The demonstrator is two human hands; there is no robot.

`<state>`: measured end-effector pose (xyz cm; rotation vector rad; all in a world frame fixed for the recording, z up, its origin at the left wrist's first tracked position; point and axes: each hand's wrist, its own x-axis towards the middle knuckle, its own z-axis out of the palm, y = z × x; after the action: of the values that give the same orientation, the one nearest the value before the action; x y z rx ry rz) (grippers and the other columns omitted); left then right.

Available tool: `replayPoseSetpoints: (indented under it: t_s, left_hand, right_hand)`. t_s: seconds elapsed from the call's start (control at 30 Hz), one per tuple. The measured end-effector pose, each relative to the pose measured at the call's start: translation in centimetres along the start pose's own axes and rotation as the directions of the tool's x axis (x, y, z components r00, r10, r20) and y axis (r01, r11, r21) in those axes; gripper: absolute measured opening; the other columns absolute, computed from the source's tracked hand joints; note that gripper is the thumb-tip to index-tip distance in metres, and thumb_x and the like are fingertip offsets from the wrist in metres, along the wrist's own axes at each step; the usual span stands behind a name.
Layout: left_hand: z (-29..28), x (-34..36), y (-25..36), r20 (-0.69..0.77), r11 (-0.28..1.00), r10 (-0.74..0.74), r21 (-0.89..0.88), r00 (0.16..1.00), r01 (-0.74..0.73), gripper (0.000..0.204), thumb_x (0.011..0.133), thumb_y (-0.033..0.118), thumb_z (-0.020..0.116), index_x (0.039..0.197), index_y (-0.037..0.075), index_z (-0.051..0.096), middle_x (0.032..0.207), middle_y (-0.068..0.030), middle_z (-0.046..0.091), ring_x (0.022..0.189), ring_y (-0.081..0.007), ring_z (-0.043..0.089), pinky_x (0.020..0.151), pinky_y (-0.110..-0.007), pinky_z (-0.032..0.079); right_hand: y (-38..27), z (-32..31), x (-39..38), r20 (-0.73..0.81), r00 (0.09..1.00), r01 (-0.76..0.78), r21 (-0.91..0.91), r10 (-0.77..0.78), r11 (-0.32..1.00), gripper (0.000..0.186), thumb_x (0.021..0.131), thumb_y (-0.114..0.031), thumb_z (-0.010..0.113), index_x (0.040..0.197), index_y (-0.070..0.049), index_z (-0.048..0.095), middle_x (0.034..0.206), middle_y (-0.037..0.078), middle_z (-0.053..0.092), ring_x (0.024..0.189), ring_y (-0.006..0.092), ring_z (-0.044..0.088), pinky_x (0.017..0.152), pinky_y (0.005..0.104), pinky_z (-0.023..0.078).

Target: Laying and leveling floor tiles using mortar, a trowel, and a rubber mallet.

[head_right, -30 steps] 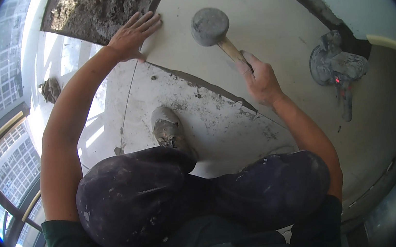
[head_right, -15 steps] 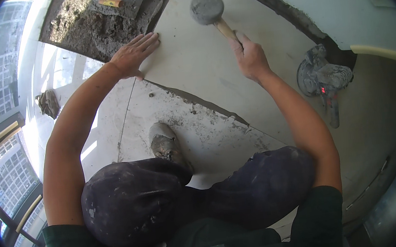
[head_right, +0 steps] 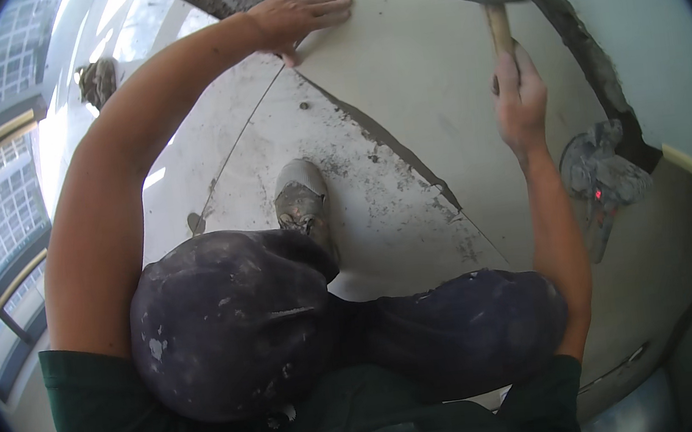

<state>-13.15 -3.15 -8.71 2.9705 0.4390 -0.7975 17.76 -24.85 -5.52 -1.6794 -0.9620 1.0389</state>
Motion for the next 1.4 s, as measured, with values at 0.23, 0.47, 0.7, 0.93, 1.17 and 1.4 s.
replayPoseSetpoints:
  t_s: [0.23,0.47,0.7,0.93,1.17,1.4]
  left_hand:
    - [-1.9,0.0,-1.2,0.079,0.970,0.237,-0.067,0.968,-0.232,0.120,0.067,0.043,0.088,0.159,0.007,0.019,0.167,-0.0137,0.014,0.155,-0.0280,0.011,0.129,-0.040,0.012]
    - [-0.8,-0.9,-1.9,0.057,0.963,0.267,-0.056,0.962,-0.264,0.120,0.068,0.039,0.089,0.158,0.005,0.018,0.167,-0.0142,0.014,0.154,-0.0282,0.013,0.129,-0.039,0.012]
    - [-0.9,-1.7,-0.9,0.071,0.978,0.206,-0.023,0.976,-0.205,0.125,0.065,0.046,0.090,0.158,0.005,0.017,0.167,-0.0130,0.015,0.154,-0.0266,0.014,0.129,-0.039,0.013]
    - [-0.8,0.1,1.7,0.219,0.973,-0.021,0.228,0.975,-0.031,0.125,0.064,0.045,0.090,0.158,0.005,0.017,0.166,-0.0128,0.016,0.154,-0.0268,0.015,0.129,-0.040,0.014]
    - [-1.8,-0.8,-0.5,0.015,0.977,0.202,0.067,0.979,-0.203,0.125,0.062,0.045,0.091,0.157,0.005,0.020,0.166,-0.0143,0.016,0.154,-0.0283,0.016,0.129,-0.040,0.015]
    - [-0.4,-0.4,0.8,0.113,0.986,0.040,0.155,0.993,-0.057,0.126,0.062,0.045,0.091,0.157,0.004,0.019,0.166,-0.0151,0.016,0.154,-0.0295,0.016,0.128,-0.041,0.015]
  right_hand:
    - [4.4,-0.2,-1.0,0.169,0.985,0.065,-0.502,0.025,0.863,0.032,0.107,-0.025,0.047,0.121,0.000,0.061,0.068,-0.003,0.046,0.060,0.0052,0.041,0.053,0.0253,0.036]
    - [2.5,2.1,-4.0,0.247,0.967,0.129,-0.275,-0.059,0.953,0.034,0.105,-0.026,0.050,0.120,0.002,0.060,0.070,0.003,0.050,0.062,0.0104,0.048,0.059,0.0302,0.044]
    - [0.8,3.6,-4.4,0.348,0.938,0.120,-0.310,-0.005,0.943,0.039,0.104,-0.029,0.051,0.129,0.000,0.058,0.072,0.013,0.056,0.063,0.0214,0.054,0.063,0.0354,0.048]
    - [1.8,3.9,-3.2,0.402,0.915,0.189,-0.474,0.021,0.860,0.039,0.104,-0.029,0.051,0.131,-0.001,0.058,0.070,0.016,0.057,0.061,0.0238,0.058,0.062,0.0361,0.047]
    - [4.2,2.5,-4.1,0.461,0.887,0.270,-0.572,0.031,0.774,0.040,0.104,-0.031,0.052,0.129,-0.001,0.058,0.070,0.018,0.058,0.058,0.0220,0.055,0.060,0.0362,0.047]
    - [2.6,3.7,-5.8,0.406,0.891,0.340,-0.293,-0.206,0.894,0.039,0.103,-0.031,0.053,0.127,-0.002,0.059,0.070,0.023,0.057,0.064,0.0252,0.066,0.061,0.0406,0.049]
